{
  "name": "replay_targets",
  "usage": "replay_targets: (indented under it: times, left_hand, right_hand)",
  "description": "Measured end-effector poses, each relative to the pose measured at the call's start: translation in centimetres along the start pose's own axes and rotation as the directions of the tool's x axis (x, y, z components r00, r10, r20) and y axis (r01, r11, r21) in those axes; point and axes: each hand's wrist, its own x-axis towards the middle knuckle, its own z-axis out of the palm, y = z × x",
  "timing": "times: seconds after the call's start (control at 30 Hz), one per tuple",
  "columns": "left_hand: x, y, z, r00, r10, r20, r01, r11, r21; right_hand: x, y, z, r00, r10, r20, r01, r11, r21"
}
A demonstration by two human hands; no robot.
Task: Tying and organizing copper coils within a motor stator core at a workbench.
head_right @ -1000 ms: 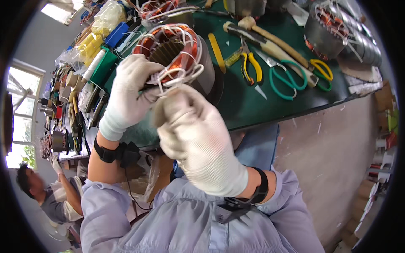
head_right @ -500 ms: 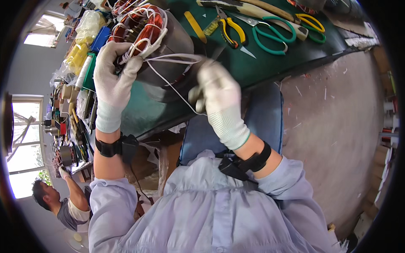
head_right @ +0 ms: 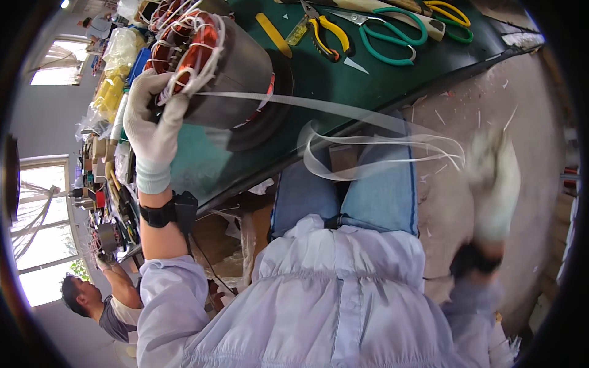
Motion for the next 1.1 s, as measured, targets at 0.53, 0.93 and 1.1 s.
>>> replay_targets:
  times: [0.53,0.93,1.1]
  left_hand:
    - [4.4,5.3,-0.8,0.978,0.007,0.208,-0.066,0.957,0.282]
    - [10.0,8.5,-3.6,0.709,-0.156,0.687,-0.232,0.870,0.436]
    - [8.5,7.5,-6.3,0.714,0.276,0.643,-0.484,0.858,0.170]
  right_hand:
    - [-2.6,2.9,21.8,0.512,0.342,0.788,0.015,0.914,-0.406]
    - [0.9,5.3,24.6,0.576,-0.280,0.768,0.793,0.421,-0.441]
    - [-1.0,3.7,21.3,0.493,0.222,0.841,-0.334,0.941,-0.053]
